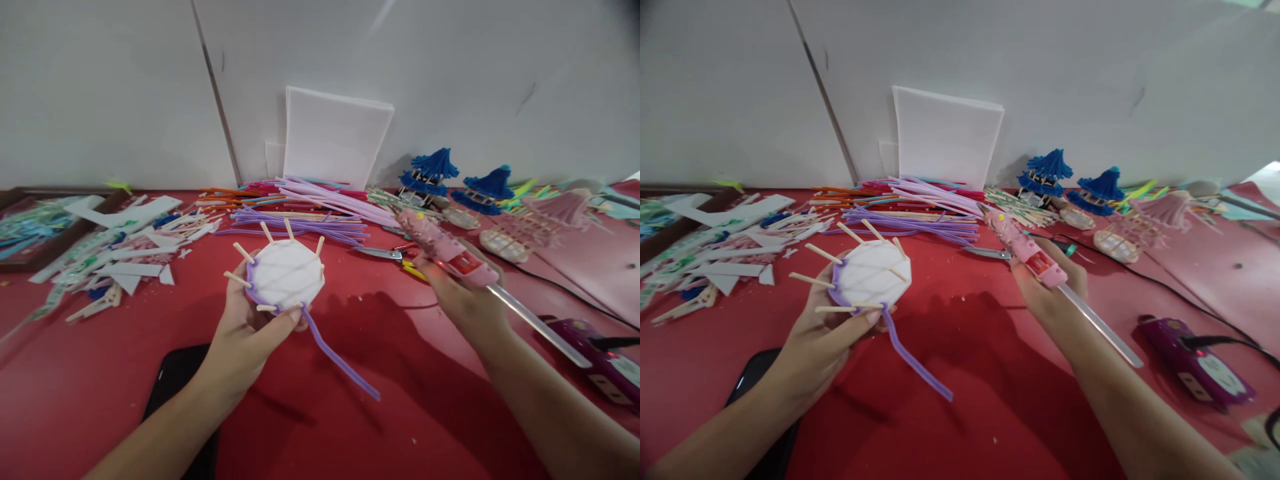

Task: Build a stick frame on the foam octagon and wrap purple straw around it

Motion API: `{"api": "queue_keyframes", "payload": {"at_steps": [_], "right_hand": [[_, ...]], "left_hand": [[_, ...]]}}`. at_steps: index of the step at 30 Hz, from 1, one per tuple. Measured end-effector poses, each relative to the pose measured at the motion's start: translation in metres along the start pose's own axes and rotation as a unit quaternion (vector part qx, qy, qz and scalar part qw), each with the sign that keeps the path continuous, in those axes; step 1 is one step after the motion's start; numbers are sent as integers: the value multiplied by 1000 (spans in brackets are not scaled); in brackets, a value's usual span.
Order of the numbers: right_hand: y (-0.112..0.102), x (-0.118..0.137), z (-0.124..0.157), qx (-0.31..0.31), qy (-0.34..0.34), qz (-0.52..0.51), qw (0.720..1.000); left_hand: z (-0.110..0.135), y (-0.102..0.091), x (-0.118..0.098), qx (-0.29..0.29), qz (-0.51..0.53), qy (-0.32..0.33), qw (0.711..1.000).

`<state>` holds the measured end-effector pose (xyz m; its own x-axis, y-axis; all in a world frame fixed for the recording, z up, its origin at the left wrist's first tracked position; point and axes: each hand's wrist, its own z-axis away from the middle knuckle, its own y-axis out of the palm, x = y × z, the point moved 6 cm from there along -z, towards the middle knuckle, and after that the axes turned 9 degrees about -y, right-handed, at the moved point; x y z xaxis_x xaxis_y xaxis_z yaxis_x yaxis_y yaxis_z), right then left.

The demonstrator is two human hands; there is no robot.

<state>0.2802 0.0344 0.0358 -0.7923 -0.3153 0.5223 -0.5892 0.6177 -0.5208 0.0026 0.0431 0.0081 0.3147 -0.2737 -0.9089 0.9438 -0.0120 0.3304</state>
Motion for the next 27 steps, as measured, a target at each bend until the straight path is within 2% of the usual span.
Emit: {"api": "queue_keyframes", "payload": {"at_steps": [2,4,6,10,12,14,17,20,22,24,27], "right_hand": [[1,1,-6,47,-48,25,997],[9,3,-8,144,-111,46,982],[21,2,-4,238,-159,70,956],[37,-12,7,347,-181,144,909],[39,-18,8,355,-177,182,900],[37,-16,5,314,-178,202,910],[35,3,5,249,-195,176,932],[49,29,17,293,-223,114,923],[57,39,25,328,-227,108,911],[63,42,29,344,-218,136,903],[67,40,33,336,-192,194,901]], "left_hand": [[0,0,0,2,0,-2,1000],[0,1,-1,5,-1,-1,1000],[0,0,-1,3,-6,1,1000],[0,0,-1,-2,-18,2,1000],[0,0,-2,-6,-23,3,1000],[1,0,-1,-11,-28,1,1000],[0,1,-1,-15,-23,-3,1000],[0,1,-2,-16,-13,-1,1000],[0,1,-2,-17,-9,1,1000],[-1,0,-2,-17,-8,0,1000],[-1,0,-1,-10,-14,-7,1000]]}}
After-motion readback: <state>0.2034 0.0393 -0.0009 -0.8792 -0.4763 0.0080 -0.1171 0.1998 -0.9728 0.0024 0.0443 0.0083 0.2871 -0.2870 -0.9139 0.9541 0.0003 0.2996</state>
